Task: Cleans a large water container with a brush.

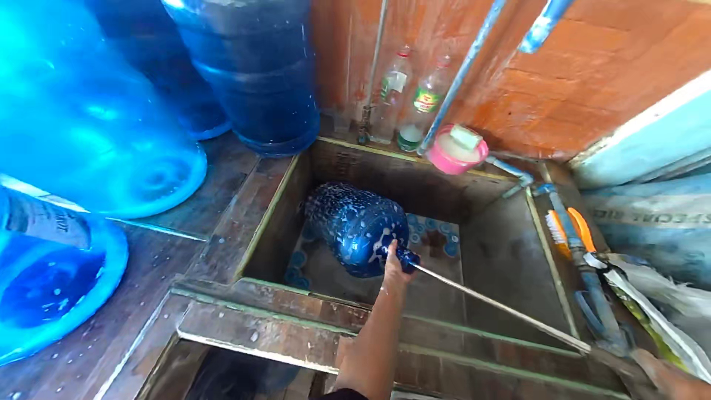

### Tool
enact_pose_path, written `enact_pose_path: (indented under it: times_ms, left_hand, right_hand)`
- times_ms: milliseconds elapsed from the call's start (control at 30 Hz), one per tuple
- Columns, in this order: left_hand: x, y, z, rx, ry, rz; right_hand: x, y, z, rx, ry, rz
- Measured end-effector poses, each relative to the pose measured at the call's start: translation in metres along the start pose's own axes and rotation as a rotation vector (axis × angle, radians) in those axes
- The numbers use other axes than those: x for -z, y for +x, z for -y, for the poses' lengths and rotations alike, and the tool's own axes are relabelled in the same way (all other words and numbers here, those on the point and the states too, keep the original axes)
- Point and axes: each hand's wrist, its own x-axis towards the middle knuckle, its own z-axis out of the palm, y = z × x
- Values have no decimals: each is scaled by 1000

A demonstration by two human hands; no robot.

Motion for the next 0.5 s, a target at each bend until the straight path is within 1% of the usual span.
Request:
enact_pose_path:
  times_ms: [33, 100, 167, 267, 333, 367, 433, 500]
  left_hand:
    - [1, -4, -5, 10, 19, -8]
    - [-1, -7, -13, 2, 43, -3]
    - [0, -9, -18, 9, 38, 13]
    - [4, -13, -19, 19, 67, -12]
    - [6, -15, -22, 24, 87, -18]
    - [8, -15, -25, 22, 96, -20]
    - [14, -18, -32, 33, 118, -17]
    - [18, -20, -34, 42, 123, -4]
  right_hand:
    - [-1, 6, 4, 36, 11, 19]
    - [-5, 13, 27, 98, 27, 133]
    - [-8, 16, 71, 145, 38, 222]
    - [-1, 17, 144, 150, 109, 300]
    - [9, 13, 171, 178, 150, 300]
    - [15, 10, 174, 203, 152, 283]
    - [32, 2, 162, 203, 88, 272]
    - [48, -7, 140, 119, -49, 319]
